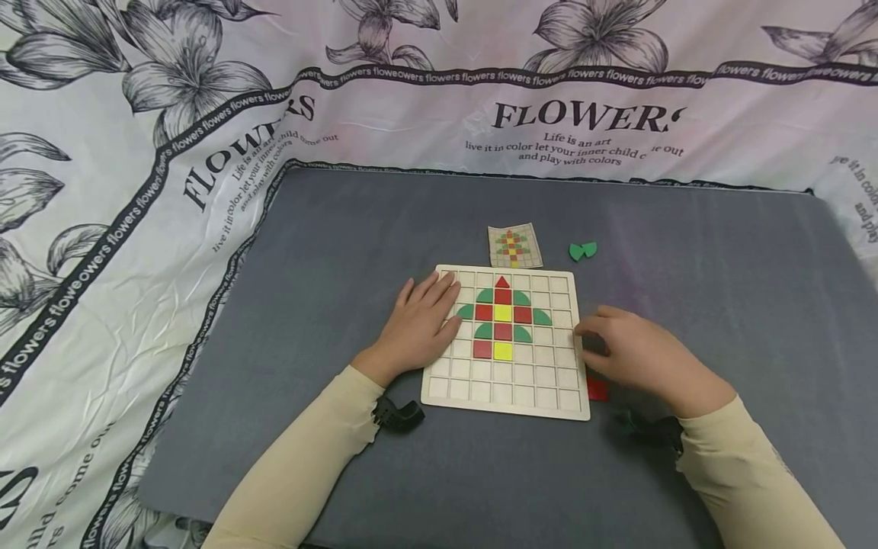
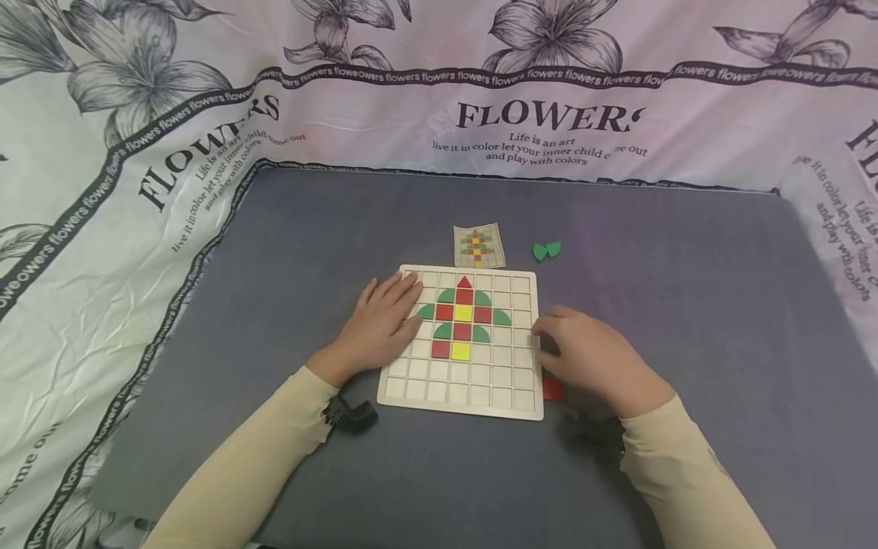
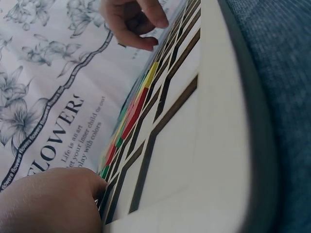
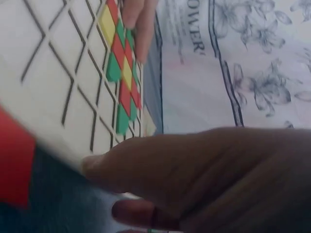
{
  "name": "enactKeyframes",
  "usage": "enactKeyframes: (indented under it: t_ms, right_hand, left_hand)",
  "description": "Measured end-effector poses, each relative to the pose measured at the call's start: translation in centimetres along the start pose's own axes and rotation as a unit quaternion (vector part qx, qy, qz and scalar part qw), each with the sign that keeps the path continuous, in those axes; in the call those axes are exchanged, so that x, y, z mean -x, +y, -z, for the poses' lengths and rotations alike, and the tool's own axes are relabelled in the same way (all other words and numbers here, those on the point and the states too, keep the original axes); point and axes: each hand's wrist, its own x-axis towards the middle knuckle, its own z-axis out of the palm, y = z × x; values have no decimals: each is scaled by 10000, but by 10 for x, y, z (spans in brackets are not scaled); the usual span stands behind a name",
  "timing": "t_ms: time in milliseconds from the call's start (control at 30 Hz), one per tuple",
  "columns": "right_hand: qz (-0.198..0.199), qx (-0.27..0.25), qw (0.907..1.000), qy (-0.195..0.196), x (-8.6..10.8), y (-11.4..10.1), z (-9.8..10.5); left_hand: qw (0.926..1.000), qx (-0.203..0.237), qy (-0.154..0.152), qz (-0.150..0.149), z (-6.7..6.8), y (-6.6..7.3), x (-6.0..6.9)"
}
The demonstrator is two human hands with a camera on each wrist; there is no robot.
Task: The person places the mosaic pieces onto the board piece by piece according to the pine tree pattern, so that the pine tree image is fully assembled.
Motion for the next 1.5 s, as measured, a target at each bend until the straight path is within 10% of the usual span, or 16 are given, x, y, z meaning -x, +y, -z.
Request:
enactKeyframes:
  t_ms: [433, 933, 1500]
  right_hand:
    - [-1080, -34, 9909, -805, 11, 30, 15]
    - [-919, -121, 9936, -652, 5, 24, 15]
    - [-5, 18, 9990, -452, -22, -36, 8]
  left_hand:
    - [10000, -26, -31, 17, 2, 0, 1]
    - [10000, -13, 4, -4, 3, 1, 1]
    - [10000, -11, -1, 16, 1, 1, 0]
